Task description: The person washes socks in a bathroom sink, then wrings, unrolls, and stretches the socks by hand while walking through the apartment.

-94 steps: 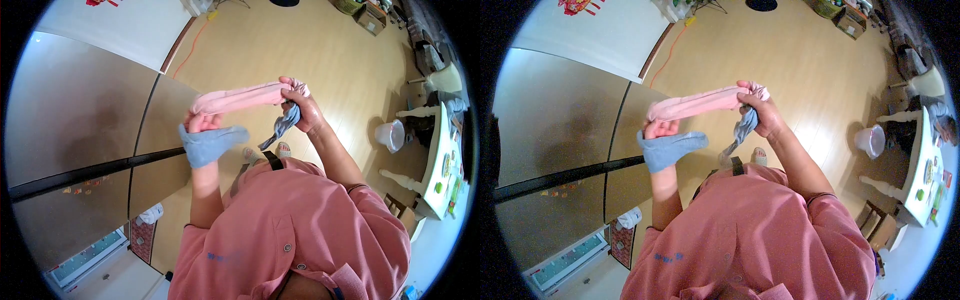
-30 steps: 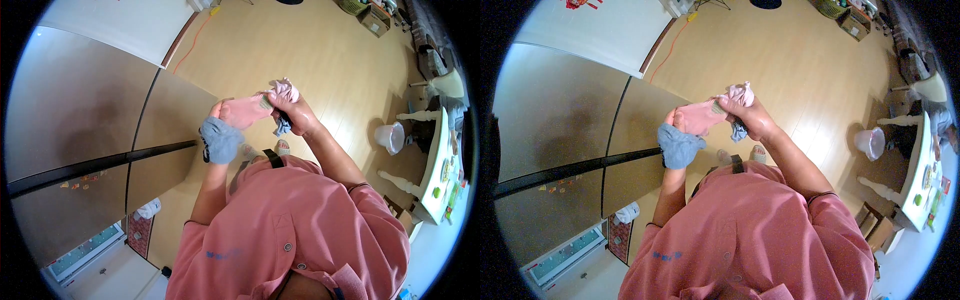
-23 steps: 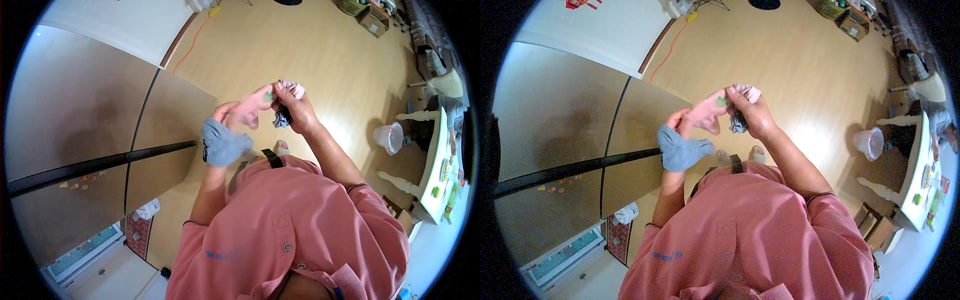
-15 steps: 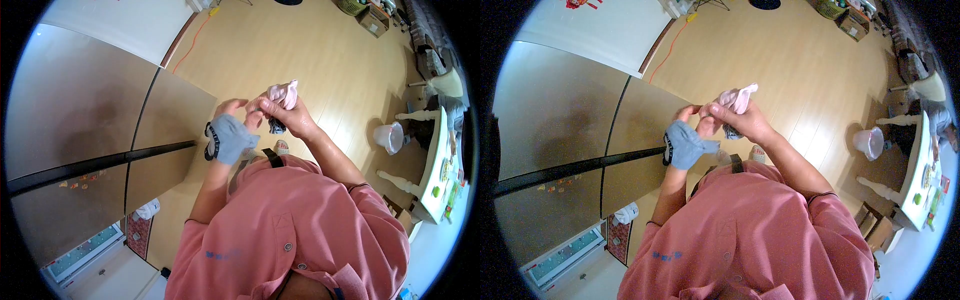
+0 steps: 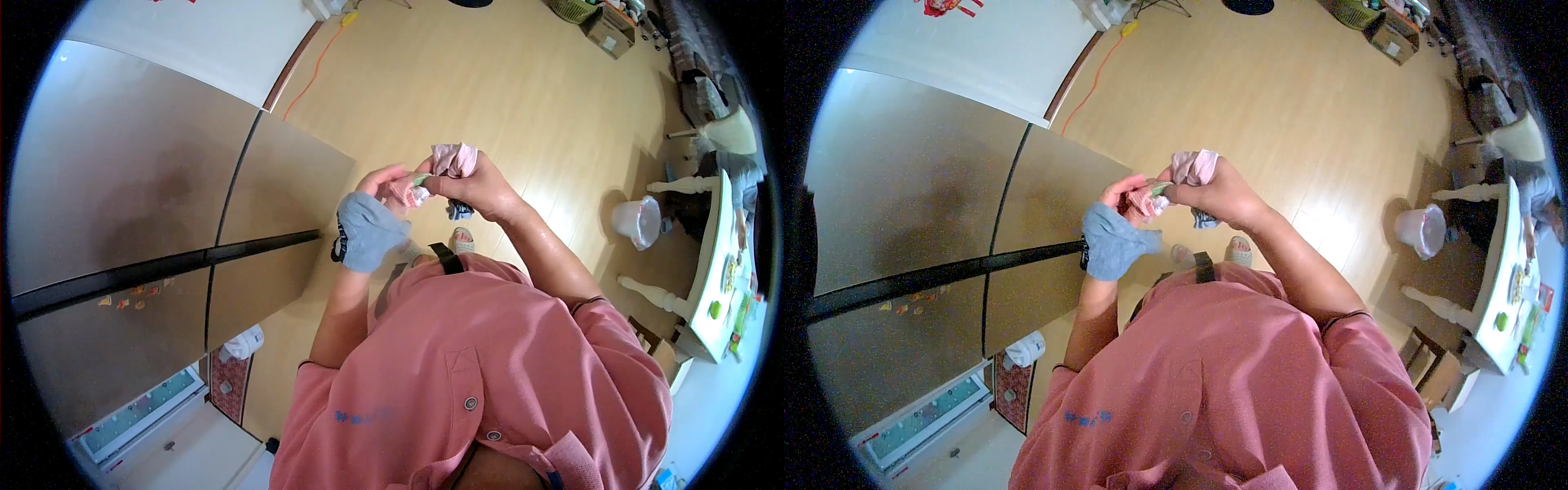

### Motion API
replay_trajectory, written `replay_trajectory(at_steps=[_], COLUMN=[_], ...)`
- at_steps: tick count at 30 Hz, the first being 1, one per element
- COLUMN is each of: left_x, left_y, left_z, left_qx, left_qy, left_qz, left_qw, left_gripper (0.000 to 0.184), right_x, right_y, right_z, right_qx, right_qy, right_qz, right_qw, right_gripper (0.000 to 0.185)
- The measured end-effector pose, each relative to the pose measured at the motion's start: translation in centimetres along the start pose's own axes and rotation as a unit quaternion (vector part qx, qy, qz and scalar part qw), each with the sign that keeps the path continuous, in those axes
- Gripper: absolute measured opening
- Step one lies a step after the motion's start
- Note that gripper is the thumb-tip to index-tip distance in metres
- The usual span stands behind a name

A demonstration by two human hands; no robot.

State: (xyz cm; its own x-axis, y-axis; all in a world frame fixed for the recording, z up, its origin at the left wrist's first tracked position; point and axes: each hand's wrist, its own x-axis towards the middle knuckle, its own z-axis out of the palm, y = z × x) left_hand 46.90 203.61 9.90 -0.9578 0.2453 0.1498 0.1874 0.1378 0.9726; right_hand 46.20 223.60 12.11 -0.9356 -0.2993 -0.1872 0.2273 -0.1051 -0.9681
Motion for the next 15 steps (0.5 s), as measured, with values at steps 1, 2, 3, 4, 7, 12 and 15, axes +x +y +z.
replay_trajectory(at_steps=[1, 2, 3, 4, 7, 12, 15], left_x=[0.0, -0.1, -0.2, -0.3, -0.5, -0.7, -0.6], left_y=[0.8, 1.2, 1.1, 0.7, 0.5, 1.5, 3.2], left_z=[0.3, 0.4, 0.5, 0.4, 0.0, -1.0, -0.4], left_qx=[-0.027, -0.054, -0.116, -0.177, -0.104, 0.063, -0.049], left_qy=[0.018, 0.035, 0.017, -0.002, -0.038, -0.022, -0.021], left_qz=[-0.02, -0.039, -0.097, -0.154, -0.149, -0.088, -0.103], left_qw=[0.999, 0.997, 0.988, 0.972, 0.983, 0.994, 0.993], left_gripper=[0.038, 0.038, 0.037, 0.036, 0.033, 0.032, 0.034], right_x=[0.0, -0.1, -0.3, -0.4, -0.4, -0.5, -0.4], right_y=[-0.1, -0.4, -0.9, -1.2, -0.7, -0.7, -1.4], right_z=[0.0, 0.3, 0.6, 0.7, 0.8, 0.7, 1.5], right_qx=[-0.008, 0.031, 0.068, 0.105, 0.216, 0.178, 0.12], right_qy=[-0.001, 0.008, 0.017, 0.026, 0.065, 0.005, -0.054], right_qz=[-0.003, 0.006, 0.014, 0.023, 0.0, 0.051, -0.001], right_qw=[1.0, 0.999, 0.997, 0.994, 0.974, 0.983, 0.991], right_gripper=[0.028, 0.026, 0.024, 0.022, 0.017, 0.014, 0.015])
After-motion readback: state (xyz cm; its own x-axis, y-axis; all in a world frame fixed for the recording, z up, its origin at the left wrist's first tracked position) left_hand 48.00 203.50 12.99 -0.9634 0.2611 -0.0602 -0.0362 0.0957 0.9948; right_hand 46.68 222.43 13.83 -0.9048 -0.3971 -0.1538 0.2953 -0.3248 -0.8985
